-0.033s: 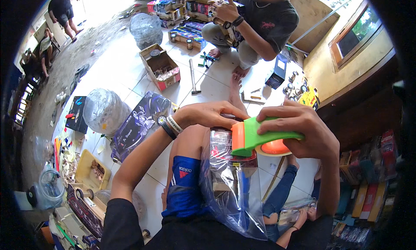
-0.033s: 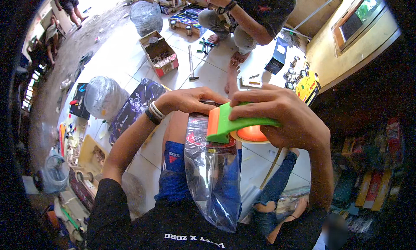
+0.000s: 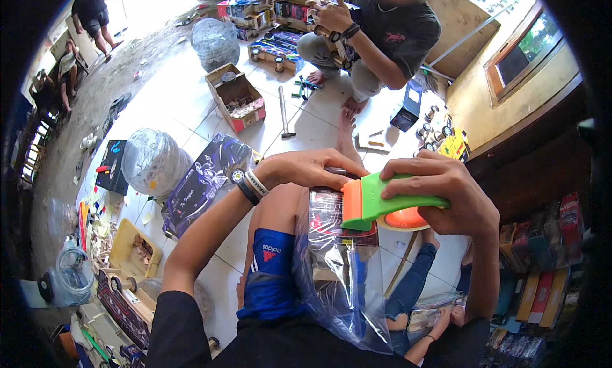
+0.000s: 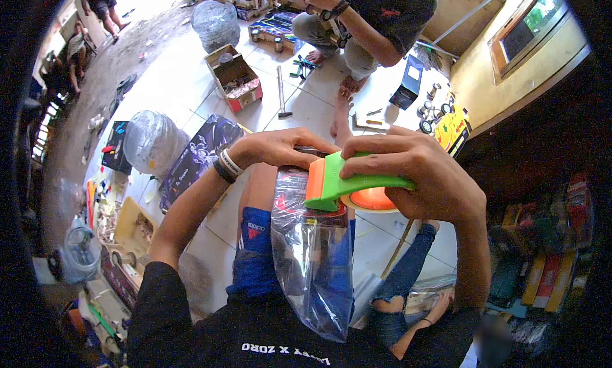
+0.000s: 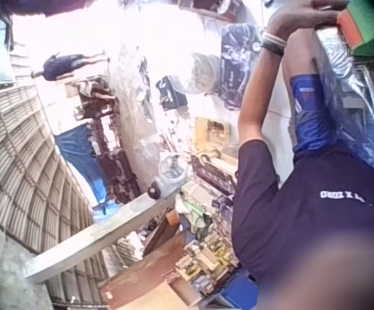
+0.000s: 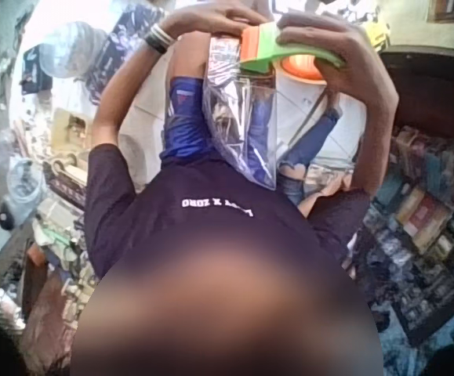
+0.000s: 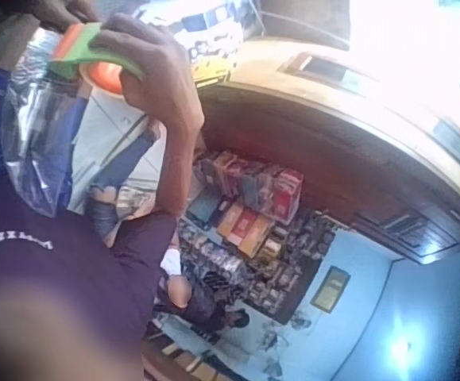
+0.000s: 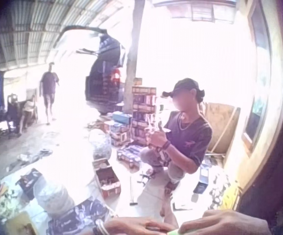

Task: The person sits on the floor and wraps wooden toy cars in clear plastic bags, then seals them with a tape dispenser. They handle multiple toy cars one by one, placing the wrapped items into a box.

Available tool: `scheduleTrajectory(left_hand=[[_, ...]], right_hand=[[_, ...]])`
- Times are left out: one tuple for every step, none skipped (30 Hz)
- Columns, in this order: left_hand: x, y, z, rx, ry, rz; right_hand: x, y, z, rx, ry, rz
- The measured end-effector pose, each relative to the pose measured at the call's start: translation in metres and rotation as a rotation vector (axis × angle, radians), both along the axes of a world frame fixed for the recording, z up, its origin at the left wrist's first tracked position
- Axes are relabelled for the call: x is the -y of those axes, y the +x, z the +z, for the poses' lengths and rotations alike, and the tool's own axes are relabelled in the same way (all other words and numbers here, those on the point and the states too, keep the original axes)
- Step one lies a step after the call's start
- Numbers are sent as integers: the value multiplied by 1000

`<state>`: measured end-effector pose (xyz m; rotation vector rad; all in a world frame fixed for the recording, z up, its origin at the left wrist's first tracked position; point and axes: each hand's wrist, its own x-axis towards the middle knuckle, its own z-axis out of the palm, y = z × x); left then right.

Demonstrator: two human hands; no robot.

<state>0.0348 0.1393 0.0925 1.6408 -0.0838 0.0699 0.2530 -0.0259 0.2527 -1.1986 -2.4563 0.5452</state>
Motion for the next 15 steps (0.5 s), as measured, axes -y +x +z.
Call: scheduleTrajectory(left_hand=[[1, 0, 1, -22, 25, 17], [2, 0, 3, -23, 46, 29], [2, 0, 6, -13, 69, 37], [1, 0, 10, 7, 126, 25], [-1, 0, 15, 38, 182, 8], [-3, 1, 21, 40, 246, -3], [-6, 3, 29, 61, 185, 71], [-11, 4, 39, 49, 129, 147], [-15, 6, 51, -9, 78, 247], [-19, 7, 64, 85, 75, 204], [-22, 9, 76, 142, 123, 105], [-25, 11, 89, 172, 284, 7], [-27, 11, 99, 98, 453, 25], [-31, 10, 108, 25, 633, 31], [-34, 10, 114, -46, 810, 24]], right_hand=[[3, 4, 0, -7, 6, 6], [5, 6, 0, 11, 11, -1], [6, 7, 1, 28, 20, -7], [6, 6, 4, 84, 16, -31], [4, 4, 9, -1, 66, -28], [3, 1, 18, -42, 99, -40], [2, -2, 29, -107, 145, -37], [2, -8, 38, -189, 144, -57], [-4, -13, 47, -186, 179, -21], [-10, -18, 55, -130, 210, 14], [-13, -24, 62, -91, 235, 37], [-16, -28, 68, -59, 245, 75], [-19, -33, 72, -30, 251, 101], [-21, -37, 74, -3, 255, 129], [-22, -40, 76, 3, 266, 134]])
